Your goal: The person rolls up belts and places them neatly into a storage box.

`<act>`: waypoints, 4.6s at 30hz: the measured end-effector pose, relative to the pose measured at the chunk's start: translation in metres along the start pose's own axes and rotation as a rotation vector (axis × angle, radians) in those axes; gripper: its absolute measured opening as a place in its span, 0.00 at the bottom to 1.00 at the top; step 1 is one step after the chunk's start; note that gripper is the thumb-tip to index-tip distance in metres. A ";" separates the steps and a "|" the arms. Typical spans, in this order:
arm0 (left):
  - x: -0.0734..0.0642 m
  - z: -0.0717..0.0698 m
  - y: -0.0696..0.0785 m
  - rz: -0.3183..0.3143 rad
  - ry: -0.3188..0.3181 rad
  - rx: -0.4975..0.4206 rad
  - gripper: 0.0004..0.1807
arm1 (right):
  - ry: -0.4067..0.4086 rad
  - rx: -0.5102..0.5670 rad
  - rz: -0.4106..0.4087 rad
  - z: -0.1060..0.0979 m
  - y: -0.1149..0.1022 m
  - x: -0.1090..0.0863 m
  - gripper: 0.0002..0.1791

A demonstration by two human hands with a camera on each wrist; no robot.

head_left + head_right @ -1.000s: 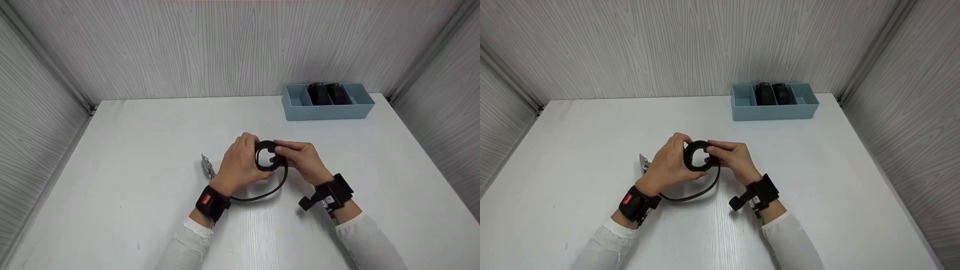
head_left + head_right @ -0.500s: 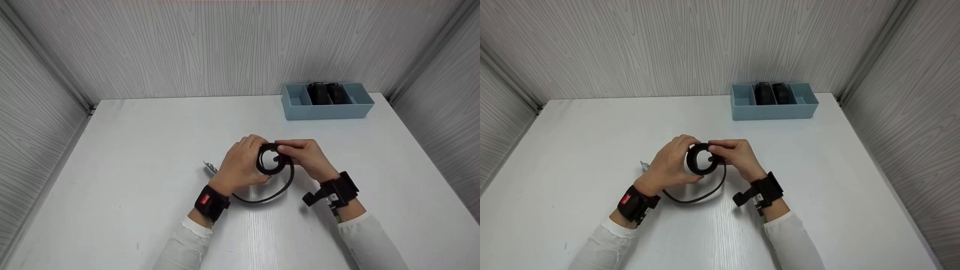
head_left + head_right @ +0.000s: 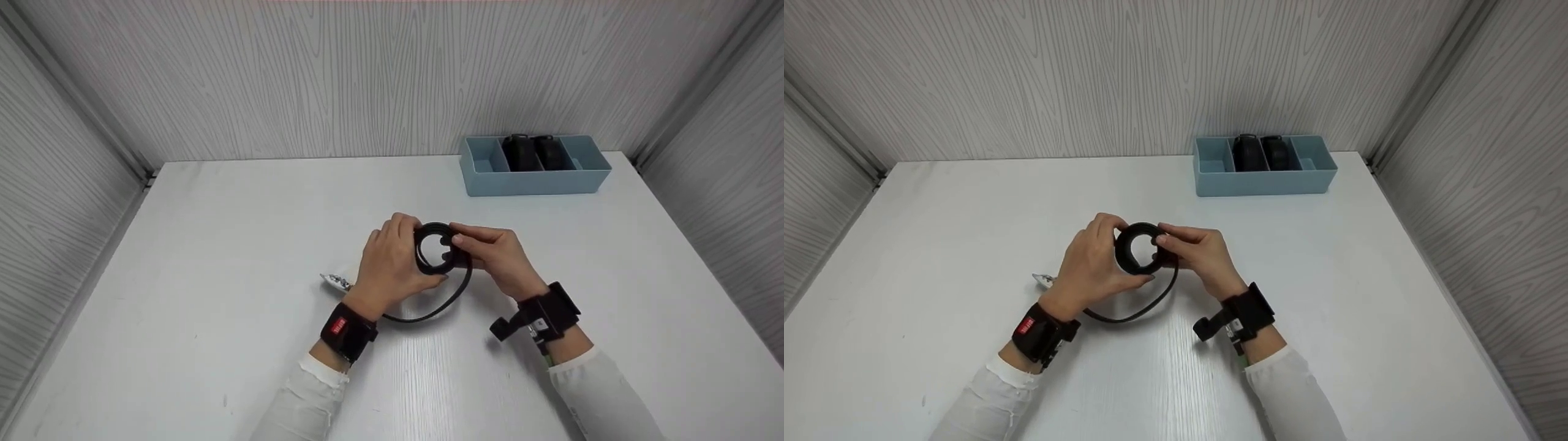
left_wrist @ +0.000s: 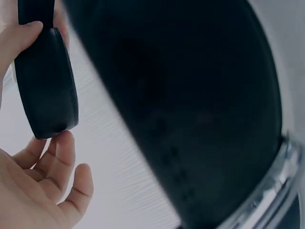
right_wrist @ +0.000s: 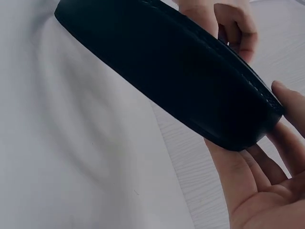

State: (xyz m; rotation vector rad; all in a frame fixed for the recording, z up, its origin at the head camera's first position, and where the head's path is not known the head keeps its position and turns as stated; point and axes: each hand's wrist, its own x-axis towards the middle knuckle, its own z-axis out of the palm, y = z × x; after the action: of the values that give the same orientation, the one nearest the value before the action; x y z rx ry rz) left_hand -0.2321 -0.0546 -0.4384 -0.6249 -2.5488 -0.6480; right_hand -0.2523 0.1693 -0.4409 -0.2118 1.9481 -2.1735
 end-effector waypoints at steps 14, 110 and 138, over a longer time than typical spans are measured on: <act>0.000 -0.002 0.001 0.206 -0.140 -0.142 0.46 | -0.088 -0.174 0.070 -0.022 -0.013 -0.002 0.22; 0.000 -0.011 -0.004 0.116 -0.250 -0.175 0.48 | -0.129 -0.138 0.079 -0.014 0.004 0.003 0.23; 0.000 -0.008 -0.004 0.049 -0.157 -0.102 0.49 | -0.051 -0.015 0.055 -0.003 0.010 0.001 0.23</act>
State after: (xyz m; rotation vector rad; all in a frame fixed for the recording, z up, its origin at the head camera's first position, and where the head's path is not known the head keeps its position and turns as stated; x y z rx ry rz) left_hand -0.2322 -0.0622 -0.4334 -0.7991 -2.6478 -0.7430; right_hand -0.2535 0.1707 -0.4510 -0.2116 1.9204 -2.0993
